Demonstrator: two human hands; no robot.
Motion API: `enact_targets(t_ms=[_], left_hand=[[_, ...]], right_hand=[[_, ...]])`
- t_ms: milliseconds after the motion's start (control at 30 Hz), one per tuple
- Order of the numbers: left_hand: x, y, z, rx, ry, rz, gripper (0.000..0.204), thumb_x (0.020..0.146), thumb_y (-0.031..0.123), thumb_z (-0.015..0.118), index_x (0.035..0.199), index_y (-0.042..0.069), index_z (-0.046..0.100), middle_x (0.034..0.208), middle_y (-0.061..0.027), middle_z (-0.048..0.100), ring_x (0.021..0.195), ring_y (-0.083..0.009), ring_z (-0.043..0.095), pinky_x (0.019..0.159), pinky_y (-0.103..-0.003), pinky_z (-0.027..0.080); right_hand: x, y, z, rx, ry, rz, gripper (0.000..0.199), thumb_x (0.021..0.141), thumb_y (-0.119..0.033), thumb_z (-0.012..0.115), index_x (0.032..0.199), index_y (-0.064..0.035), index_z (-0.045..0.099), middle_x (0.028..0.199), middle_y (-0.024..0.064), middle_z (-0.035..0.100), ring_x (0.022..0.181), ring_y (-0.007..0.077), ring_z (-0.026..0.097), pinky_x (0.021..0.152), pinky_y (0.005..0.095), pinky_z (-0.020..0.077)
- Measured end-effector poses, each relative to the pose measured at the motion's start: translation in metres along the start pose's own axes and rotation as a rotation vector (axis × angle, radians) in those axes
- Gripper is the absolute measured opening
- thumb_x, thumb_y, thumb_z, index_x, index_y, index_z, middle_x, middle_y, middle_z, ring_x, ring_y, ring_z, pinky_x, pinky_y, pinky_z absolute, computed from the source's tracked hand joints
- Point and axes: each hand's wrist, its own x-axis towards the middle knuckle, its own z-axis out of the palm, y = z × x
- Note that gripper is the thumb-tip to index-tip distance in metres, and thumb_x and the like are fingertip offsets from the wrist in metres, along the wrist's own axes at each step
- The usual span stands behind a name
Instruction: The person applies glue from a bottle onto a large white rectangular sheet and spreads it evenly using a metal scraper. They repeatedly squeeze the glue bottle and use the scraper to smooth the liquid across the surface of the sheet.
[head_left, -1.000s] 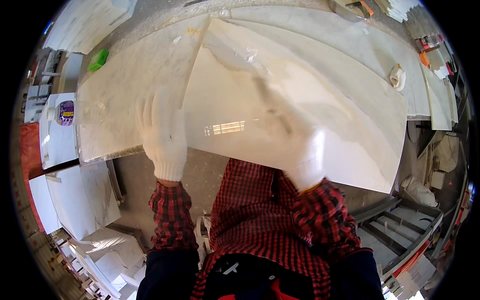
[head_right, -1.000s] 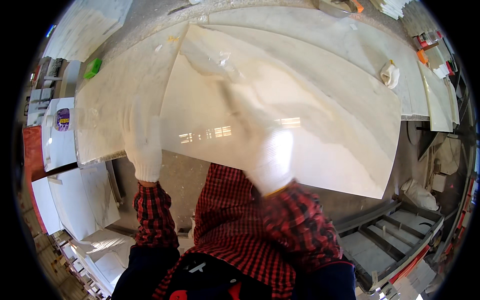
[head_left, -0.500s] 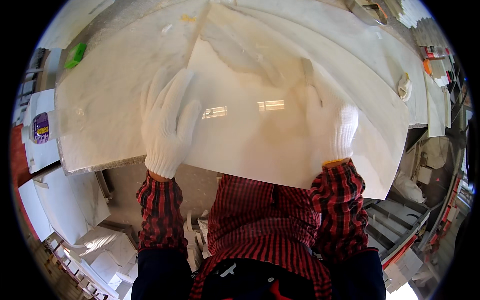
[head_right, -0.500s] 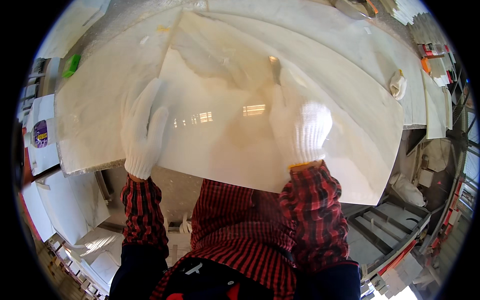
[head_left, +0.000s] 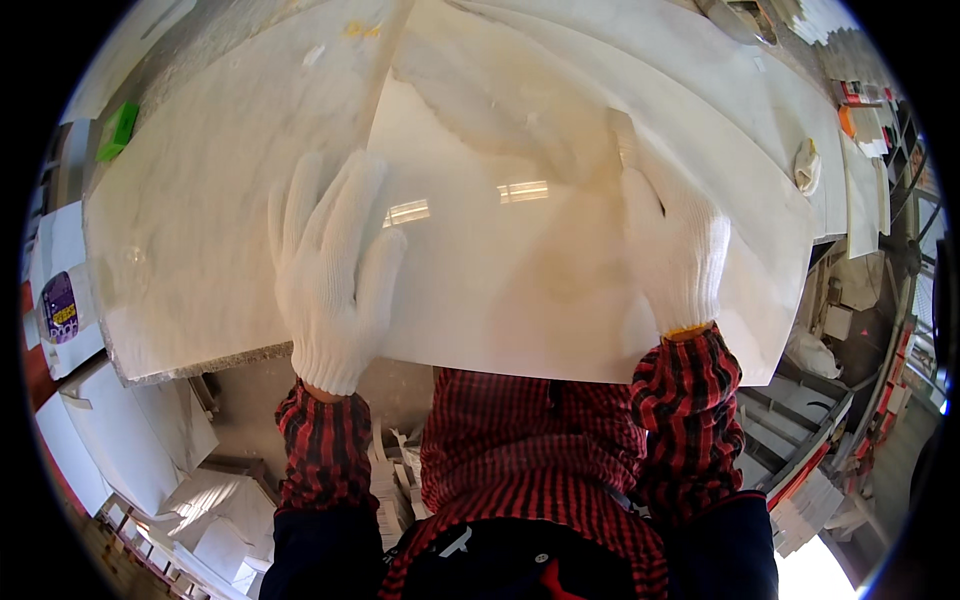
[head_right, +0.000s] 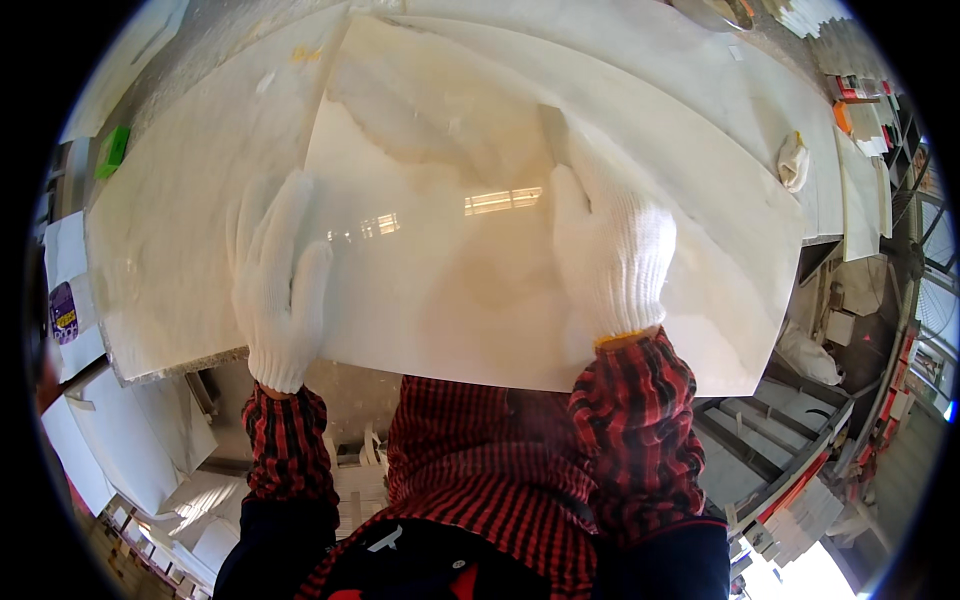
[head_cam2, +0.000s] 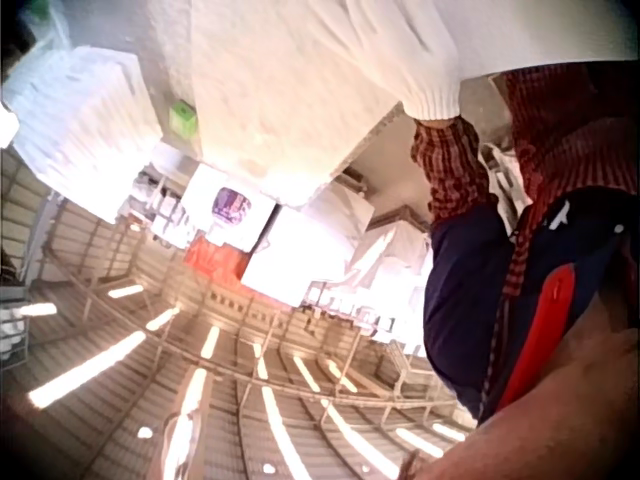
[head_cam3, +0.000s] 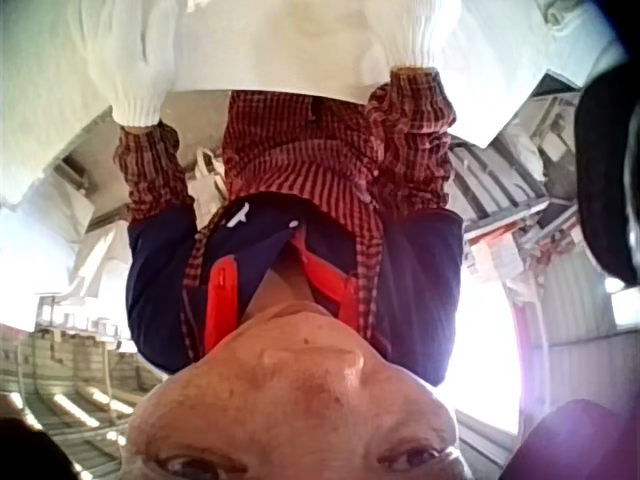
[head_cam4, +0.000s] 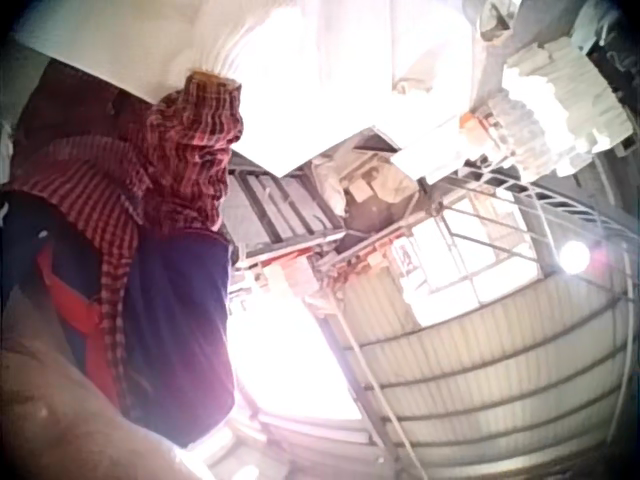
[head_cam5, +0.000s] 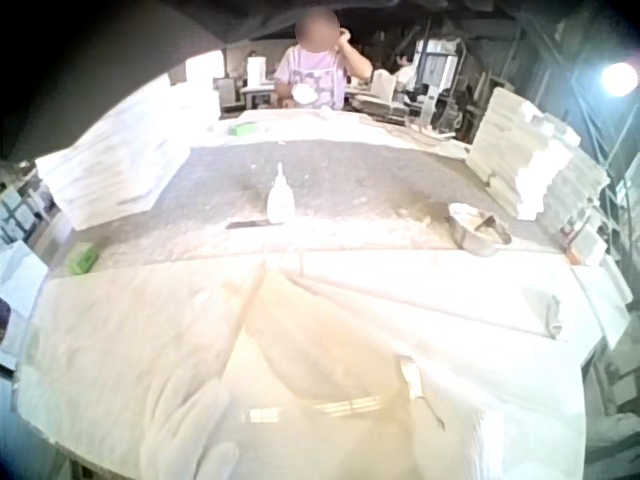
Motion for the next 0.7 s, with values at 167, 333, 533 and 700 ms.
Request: enact_targets(t_ms=[167,333,533,700], left_hand=[[0.002,-0.001,0.0,-0.003,0.01,0.023,0.047,0.089,0.015,0.07,0.134,0.003,0.065,0.134,-0.0141,0.067,0.132,-0.045,0.052,0.115,-0.054,0.034],[0.0,0.005,-0.002,-0.059,0.053,0.012,0.045,0.091,0.015,0.07,0.133,0.001,0.065,0.134,-0.0158,0.066,0.129,-0.0437,0.054,0.112,-0.053,0.037],[-0.019,0.014,-0.012,-0.006,0.351,-0.026,0.05,0.09,0.012,0.071,0.136,-0.003,0.06,0.137,-0.0225,0.061,0.132,-0.0429,0.052,0.113,-0.049,0.039],[-0.05,0.09,-0.009,-0.308,0.342,-0.158,0.063,0.093,0.014,0.07,0.148,-0.005,0.047,0.151,-0.028,0.047,0.139,-0.0412,0.047,0.116,-0.046,0.037]], right_hand=[[0.0,-0.01,0.011,-0.021,0.034,0.009,0.034,0.095,-0.024,0.063,0.125,-0.0115,0.073,0.092,0.0227,0.07,0.075,0.0331,0.069,0.072,0.038,0.0541],[-0.007,0.0,0.002,0.326,0.037,0.072,0.036,0.097,-0.024,0.066,0.126,-0.0031,0.072,0.078,0.0075,0.067,0.062,0.011,0.055,0.058,0.0294,0.0468],[-0.08,-0.005,-0.032,0.591,-0.144,0.127,0.04,0.098,-0.017,0.063,0.134,-0.0006,0.068,0.079,-0.0008,0.064,0.064,0.0043,0.052,0.057,0.0241,0.0447],[-0.133,-0.046,-0.027,0.784,-0.429,0.018,0.046,0.092,-0.01,0.067,0.138,-0.011,0.065,0.094,0.0156,0.074,0.078,0.0183,0.07,0.074,0.0309,0.055]])
